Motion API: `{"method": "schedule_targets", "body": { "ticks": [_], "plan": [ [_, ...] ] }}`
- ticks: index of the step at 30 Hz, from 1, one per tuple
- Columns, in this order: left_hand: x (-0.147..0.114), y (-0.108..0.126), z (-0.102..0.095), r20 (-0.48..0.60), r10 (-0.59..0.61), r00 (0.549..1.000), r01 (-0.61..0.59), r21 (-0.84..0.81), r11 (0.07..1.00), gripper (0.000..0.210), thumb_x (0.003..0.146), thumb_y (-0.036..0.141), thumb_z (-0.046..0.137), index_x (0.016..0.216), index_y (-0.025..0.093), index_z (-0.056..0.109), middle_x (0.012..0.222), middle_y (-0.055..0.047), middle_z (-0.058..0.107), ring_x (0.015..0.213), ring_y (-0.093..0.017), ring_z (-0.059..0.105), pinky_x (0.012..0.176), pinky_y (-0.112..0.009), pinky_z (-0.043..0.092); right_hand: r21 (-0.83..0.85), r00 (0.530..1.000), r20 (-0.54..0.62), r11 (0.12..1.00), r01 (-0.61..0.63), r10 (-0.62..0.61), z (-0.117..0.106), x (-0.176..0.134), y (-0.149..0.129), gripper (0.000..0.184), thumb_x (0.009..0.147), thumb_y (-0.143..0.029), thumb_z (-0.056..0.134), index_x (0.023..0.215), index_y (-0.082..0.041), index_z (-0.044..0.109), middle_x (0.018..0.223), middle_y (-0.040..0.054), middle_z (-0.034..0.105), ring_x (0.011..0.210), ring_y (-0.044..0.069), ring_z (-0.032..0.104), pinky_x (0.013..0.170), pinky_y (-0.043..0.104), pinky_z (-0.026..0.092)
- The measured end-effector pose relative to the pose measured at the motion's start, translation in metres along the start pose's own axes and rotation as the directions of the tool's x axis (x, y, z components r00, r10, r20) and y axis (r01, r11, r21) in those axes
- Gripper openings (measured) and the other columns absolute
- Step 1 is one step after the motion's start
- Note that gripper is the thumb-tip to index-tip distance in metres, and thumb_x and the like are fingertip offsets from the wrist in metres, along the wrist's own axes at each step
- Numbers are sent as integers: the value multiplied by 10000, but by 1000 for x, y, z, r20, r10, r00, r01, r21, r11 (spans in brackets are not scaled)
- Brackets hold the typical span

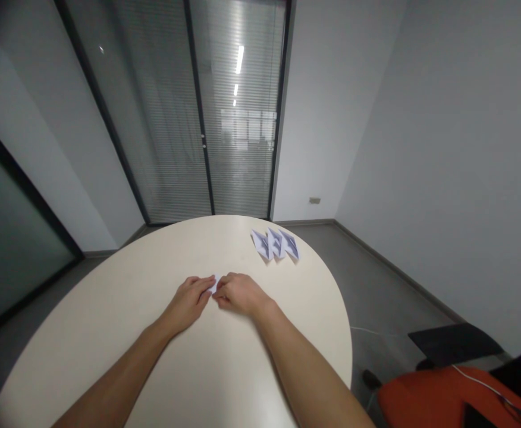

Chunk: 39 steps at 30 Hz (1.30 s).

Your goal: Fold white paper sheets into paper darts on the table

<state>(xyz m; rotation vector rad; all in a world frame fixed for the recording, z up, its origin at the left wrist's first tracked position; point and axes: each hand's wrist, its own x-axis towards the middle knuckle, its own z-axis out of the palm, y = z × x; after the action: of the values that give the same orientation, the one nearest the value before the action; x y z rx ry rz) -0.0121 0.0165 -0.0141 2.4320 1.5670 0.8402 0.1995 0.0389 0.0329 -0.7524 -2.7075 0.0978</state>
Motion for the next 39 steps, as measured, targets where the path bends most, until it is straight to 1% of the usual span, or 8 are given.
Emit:
{"method": "schedule_targets", "body": {
  "ticks": [7, 13, 19, 23, 28, 34, 39],
  "plan": [
    [0, 5, -1, 21, -55, 998, 54, 40, 998, 395, 934, 155, 561, 1306, 206, 683, 1379, -55, 677, 1181, -261, 587, 1070, -441, 466, -12, 1000, 18, 1000, -8, 8, 0, 1, 0, 186, 889, -193, 652, 971, -243, 811, 1007, 45, 769, 865, 175, 668, 777, 270, 468],
    [1, 10, -3, 18, -93, 996, 92, 37, 995, 388, 922, 144, 584, 1285, 216, 699, 1366, -61, 685, 1194, -259, 596, 1087, -425, 451, 14, 999, 30, 999, -43, 43, 1, 2, 4, 213, 848, -179, 657, 963, -256, 818, 1013, 28, 789, 890, 184, 690, 803, 275, 474],
    [-1, 8, -5, 2, -80, 997, 80, 24, 997, 385, 911, 125, 578, 1266, 201, 709, 1351, -75, 693, 1171, -269, 604, 1067, -442, 471, 19, 994, 35, 995, -103, 102, -5, 0, 3, 221, 805, -174, 655, 932, -237, 825, 980, 42, 798, 877, 205, 703, 771, 280, 470],
    [-3, 5, -4, -21, -58, 998, 58, 6, 998, 386, 907, 122, 575, 1252, 227, 712, 1345, -66, 696, 1160, -270, 606, 1055, -456, 475, 21, 988, 49, 989, -147, 145, -9, -1, 3, 194, 763, -159, 660, 861, -220, 816, 952, 46, 797, 834, 203, 702, 712, 269, 450],
    [-4, 3, -6, -18, -48, 999, 49, 10, 999, 378, 920, 132, 563, 1259, 219, 707, 1364, -68, 686, 1158, -276, 596, 1059, -470, 465, 67, 979, 63, 978, -198, 194, -13, -5, 6, 127, 734, -161, 667, 755, -215, 780, 917, 34, 795, 806, 193, 706, 661, 253, 422],
    [-5, 0, -5, -15, -45, 999, 45, 9, 999, 390, 930, 145, 554, 1288, 219, 691, 1398, -65, 663, 1172, -279, 582, 1067, -477, 455, 157, 967, 95, 955, -251, 238, -15, -11, 14, 117, 715, -174, 682, 760, -217, 781, 910, 22, 796, 772, 176, 709, 658, 237, 429],
    [-7, -1, -5, -20, -44, 999, 44, 12, 999, 379, 927, 145, 564, 1270, 232, 698, 1391, -57, 668, 1171, -266, 588, 1069, -454, 450, 202, 949, 149, 931, -304, 277, -15, -14, 22, 136, 707, -177, 704, 790, -215, 805, 901, 30, 801, 808, 188, 717, 688, 237, 447]
  ]
}}
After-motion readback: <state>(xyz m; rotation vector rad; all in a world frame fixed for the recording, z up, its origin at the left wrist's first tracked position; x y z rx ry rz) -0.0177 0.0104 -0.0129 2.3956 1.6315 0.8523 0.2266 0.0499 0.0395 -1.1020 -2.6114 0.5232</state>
